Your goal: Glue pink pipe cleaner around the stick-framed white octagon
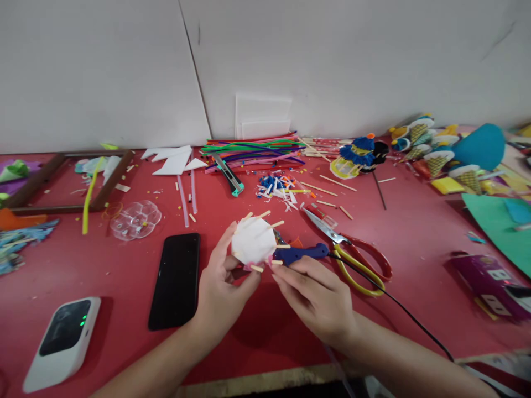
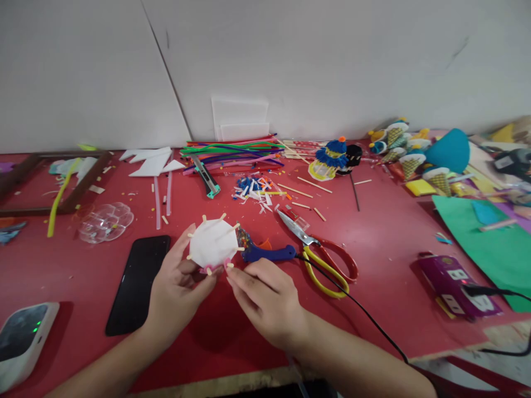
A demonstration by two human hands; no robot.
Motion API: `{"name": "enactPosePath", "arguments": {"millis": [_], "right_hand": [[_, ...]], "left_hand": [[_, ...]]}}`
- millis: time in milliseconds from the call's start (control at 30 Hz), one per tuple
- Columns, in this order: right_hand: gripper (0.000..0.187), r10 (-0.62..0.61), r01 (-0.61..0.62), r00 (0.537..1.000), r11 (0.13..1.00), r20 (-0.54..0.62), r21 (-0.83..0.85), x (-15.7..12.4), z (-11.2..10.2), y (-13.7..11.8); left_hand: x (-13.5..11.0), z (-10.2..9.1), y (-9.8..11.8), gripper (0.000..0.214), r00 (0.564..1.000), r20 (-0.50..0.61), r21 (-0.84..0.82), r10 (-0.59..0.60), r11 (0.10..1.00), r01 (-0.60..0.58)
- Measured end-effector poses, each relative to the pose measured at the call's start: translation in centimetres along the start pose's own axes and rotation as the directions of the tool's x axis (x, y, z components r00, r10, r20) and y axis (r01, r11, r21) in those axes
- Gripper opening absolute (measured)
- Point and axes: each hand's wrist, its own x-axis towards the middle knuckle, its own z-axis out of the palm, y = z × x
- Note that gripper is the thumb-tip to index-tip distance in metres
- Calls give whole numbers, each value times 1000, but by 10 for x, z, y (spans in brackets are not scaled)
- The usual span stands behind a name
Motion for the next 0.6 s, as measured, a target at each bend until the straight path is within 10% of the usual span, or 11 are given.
{"name": "enactPosePath", "arguments": {"millis": [600], "right_hand": [[19,-223,253,965,930,141,-265,4,-3,7]], "left_hand": [[-5,3,-4,76,979,108,-196,-173,962,192]]}}
